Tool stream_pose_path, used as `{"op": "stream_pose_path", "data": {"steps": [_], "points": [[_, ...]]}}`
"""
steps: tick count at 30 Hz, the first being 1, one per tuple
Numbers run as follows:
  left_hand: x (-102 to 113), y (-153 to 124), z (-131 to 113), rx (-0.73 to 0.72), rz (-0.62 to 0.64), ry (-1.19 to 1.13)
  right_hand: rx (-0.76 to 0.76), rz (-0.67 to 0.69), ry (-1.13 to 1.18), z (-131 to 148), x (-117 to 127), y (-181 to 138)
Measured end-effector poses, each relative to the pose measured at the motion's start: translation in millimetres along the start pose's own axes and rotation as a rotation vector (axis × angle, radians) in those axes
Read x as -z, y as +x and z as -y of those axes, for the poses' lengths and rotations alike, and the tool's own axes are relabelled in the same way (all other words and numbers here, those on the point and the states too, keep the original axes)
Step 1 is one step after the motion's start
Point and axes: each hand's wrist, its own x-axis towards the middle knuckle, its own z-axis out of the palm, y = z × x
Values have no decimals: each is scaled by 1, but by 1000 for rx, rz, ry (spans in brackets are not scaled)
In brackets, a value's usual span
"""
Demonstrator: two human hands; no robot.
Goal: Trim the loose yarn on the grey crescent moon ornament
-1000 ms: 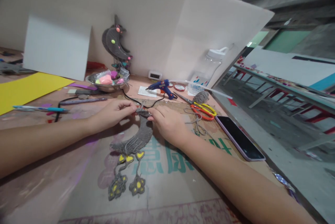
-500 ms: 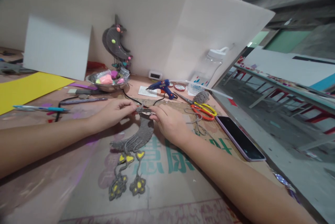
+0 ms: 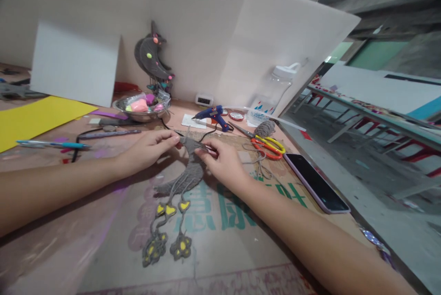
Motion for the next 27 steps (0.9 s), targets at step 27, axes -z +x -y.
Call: {"op": "stream_pose_path", "data": {"steps": [27], "points": [[0,-1,-2,8,56,108,-21,172,74,-1,-6,1]]}}
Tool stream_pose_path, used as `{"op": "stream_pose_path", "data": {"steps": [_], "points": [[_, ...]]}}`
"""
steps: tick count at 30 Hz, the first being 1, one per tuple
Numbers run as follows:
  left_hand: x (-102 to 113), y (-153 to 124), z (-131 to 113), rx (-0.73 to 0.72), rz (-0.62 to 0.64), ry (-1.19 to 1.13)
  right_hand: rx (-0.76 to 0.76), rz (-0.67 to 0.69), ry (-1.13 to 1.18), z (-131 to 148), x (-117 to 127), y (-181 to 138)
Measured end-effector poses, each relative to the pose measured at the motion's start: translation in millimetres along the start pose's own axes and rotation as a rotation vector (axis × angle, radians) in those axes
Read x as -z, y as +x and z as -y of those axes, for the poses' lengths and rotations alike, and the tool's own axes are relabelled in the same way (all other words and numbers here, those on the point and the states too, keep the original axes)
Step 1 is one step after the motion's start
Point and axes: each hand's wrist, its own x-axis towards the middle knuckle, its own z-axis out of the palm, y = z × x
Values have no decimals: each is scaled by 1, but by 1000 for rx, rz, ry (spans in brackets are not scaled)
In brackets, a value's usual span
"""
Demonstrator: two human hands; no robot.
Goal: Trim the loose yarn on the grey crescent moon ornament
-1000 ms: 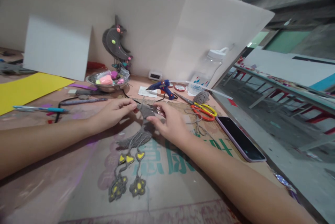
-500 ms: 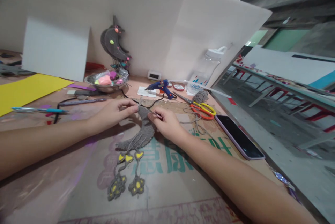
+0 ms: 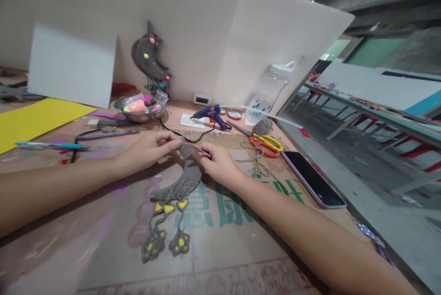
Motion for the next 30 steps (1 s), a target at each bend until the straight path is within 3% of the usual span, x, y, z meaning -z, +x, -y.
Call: {"op": "stream_pose_path", "data": {"steps": [6,11,15,19,30], "points": [[-2,1,6,-26,-32,-55,-9,9,22,1,0,0],[-4,3,9,90,-69,-351,-8,-11,10,0,0,1],[-1,12,20,146,-266,-555,-9,-9,4,-2,-1,1],[0,19,30,126,-377,-519,0,-10,0,-1,0,1],[-1,19,30,37,-284,-288,-8,-7,-25,-3,2,3]]}}
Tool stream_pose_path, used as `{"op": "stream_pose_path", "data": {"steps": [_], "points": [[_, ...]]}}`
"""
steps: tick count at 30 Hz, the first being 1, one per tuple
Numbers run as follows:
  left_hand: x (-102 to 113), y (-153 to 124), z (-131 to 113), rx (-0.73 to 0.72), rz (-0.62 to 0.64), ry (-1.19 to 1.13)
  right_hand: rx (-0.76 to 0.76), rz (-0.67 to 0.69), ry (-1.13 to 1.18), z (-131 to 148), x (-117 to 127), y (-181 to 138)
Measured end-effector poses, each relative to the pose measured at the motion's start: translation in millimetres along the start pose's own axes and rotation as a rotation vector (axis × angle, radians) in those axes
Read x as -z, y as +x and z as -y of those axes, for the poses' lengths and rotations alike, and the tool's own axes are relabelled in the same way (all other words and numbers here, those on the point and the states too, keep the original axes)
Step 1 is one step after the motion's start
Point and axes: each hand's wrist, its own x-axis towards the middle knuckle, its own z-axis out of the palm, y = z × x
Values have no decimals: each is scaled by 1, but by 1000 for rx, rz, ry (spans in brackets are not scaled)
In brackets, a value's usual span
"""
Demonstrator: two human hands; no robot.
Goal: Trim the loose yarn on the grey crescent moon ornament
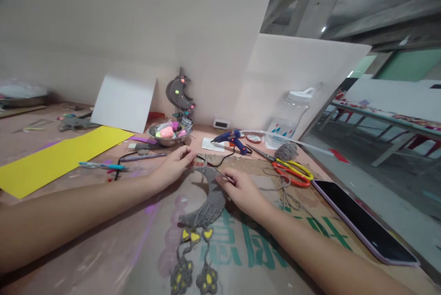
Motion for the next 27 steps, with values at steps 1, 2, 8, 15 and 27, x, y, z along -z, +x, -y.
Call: {"op": "stream_pose_path", "data": {"steps": [1,2,8,15,27], "points": [[0,0,0,-9,4,1,-5,4,4,0,0,0],[-1,-1,1,-17,4,1,-9,9,9,0,-1,0],[0,-8,-9,-38,45,35,-24,32,37,1,-1,-1],[1,-6,-13,-47,19,28,-27,34,34,2,-1,-1],[-1,0,-4,56,17,-20,-7,10,-14,0,0,0]]}}
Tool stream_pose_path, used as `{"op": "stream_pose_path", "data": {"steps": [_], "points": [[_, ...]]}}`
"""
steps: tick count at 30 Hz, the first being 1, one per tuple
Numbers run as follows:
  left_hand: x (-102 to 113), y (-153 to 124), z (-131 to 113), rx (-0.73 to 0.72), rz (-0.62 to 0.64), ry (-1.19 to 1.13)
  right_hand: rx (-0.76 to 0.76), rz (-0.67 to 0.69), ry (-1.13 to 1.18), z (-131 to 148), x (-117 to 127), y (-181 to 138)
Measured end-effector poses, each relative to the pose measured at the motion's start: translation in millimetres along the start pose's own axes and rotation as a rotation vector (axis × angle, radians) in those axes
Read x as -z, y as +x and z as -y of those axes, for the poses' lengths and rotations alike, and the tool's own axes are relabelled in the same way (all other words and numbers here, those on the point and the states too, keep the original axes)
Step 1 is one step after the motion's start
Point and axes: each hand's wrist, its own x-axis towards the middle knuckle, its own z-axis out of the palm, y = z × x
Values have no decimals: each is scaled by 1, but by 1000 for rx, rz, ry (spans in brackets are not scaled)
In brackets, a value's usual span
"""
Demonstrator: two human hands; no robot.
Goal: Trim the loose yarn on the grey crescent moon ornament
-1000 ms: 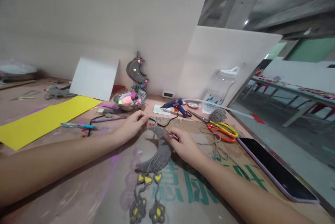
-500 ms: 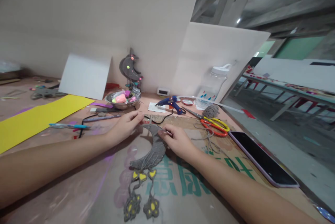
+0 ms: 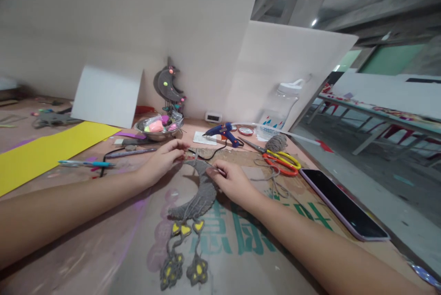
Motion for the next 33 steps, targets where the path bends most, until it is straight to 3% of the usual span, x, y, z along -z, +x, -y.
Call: {"op": "stream_pose_path", "data": {"steps": [13,29,33], "points": [[-1,-13,-14,-35,227,186,3,9,-10,4,0,-1],[-2,-13,-16,-25,244,97,-20,24,53,3,0,0],[-1,-15,-17,-26,258,186,-18,30,57,2,0,0]]}}
